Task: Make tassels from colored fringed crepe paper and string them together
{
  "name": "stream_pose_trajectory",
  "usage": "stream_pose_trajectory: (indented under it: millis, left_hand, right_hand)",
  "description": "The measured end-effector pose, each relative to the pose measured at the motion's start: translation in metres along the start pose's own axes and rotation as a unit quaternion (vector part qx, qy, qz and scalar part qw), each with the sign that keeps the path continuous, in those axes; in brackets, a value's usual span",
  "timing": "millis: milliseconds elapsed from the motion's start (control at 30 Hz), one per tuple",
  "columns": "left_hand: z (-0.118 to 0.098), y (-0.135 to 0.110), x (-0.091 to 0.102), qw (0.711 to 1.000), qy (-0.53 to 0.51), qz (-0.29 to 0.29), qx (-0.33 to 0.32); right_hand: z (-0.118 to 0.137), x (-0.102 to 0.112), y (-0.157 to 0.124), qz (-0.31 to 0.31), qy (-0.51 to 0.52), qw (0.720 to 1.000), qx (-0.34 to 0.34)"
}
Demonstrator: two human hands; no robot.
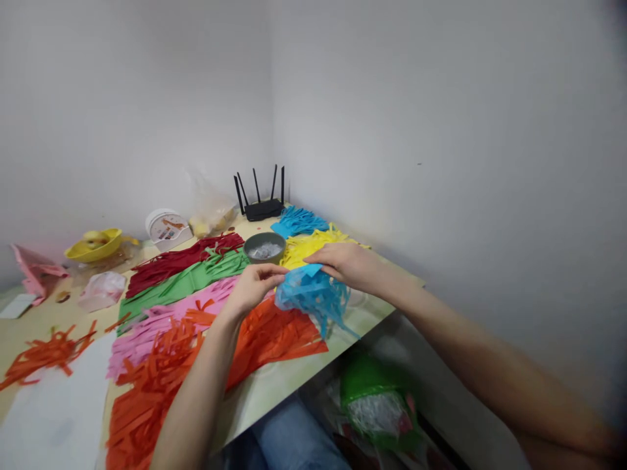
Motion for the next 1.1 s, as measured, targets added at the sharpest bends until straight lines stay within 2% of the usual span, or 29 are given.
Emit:
stream_pose_trajectory:
  millis: [100,167,233,300,333,400,500,600,700,733,800,867,900,967,1033,1100]
  left_hand:
    - [0.009,0.005,0.011,0.999,-0.037,0.004,0.025]
    - [0.016,0.007,0.028,0.998,-0.055,-0.028,0.028]
    - [0.024,0.006,0.052,0.995,-0.065,-0.077,0.023]
    - [0.031,0.002,0.077,0.989,-0.072,-0.132,0.012]
    - [0.034,-0.001,0.089,0.985,-0.074,-0.158,0.007]
    - [0.040,-0.010,0.111,0.974,-0.079,-0.212,-0.003]
    - [0.043,-0.030,0.140,0.958,-0.079,-0.274,-0.018]
    - [0.036,-0.062,0.172,0.936,-0.066,-0.343,-0.045]
    - [0.018,-0.108,0.206,0.892,-0.011,-0.443,-0.091]
    - [0.011,-0.120,0.212,0.883,0.013,-0.459,-0.102]
    - [0.000,-0.135,0.209,0.889,0.050,-0.443,-0.108]
    - [-0.009,-0.137,0.193,0.912,0.073,-0.391,-0.103]
    - [-0.012,-0.136,0.183,0.923,0.080,-0.363,-0.100]
    - [-0.016,-0.133,0.162,0.940,0.090,-0.318,-0.091]
    - [-0.016,-0.131,0.146,0.952,0.089,-0.282,-0.077]
    - [-0.013,-0.132,0.136,0.964,0.080,-0.247,-0.063]
  right_hand:
    - [-0.008,0.004,-0.004,-0.028,-0.026,0.999,0.008]
    - [-0.032,0.012,-0.011,-0.057,-0.002,0.998,-0.031]
    - [-0.076,0.022,-0.023,-0.102,0.045,0.986,-0.125]
    - [-0.130,0.025,-0.042,-0.147,0.097,0.951,-0.254]
    - [-0.154,0.022,-0.054,-0.162,0.122,0.928,-0.312]
    - [-0.185,0.010,-0.070,-0.170,0.141,0.902,-0.370]
    - [-0.205,-0.017,-0.087,-0.154,0.138,0.891,-0.404]
    - [-0.209,-0.040,-0.102,-0.127,0.119,0.890,-0.422]
    - [-0.204,-0.043,-0.104,-0.115,0.082,0.900,-0.413]
    - [-0.197,-0.039,-0.098,-0.120,0.068,0.905,-0.401]
    - [-0.170,-0.023,-0.076,-0.145,0.047,0.918,-0.366]
    - [-0.118,-0.003,-0.041,-0.178,0.041,0.937,-0.297]
    - [-0.082,0.007,-0.021,-0.193,0.046,0.950,-0.243]
    - [0.014,0.022,0.021,-0.203,0.072,0.976,-0.039]
    - [0.099,0.019,0.049,-0.144,0.086,0.978,0.125]
    - [0.151,0.001,0.070,-0.057,0.065,0.976,0.199]
Point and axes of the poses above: each hand's wrist, its own y-axis towards the middle knuckle, its own x-axis out of the back of the hand, z = x × y, the point moved 10 cm from there along y, towards the middle knuckle, and after that the axes turned 1 degree about z, right-handed, at the moved point
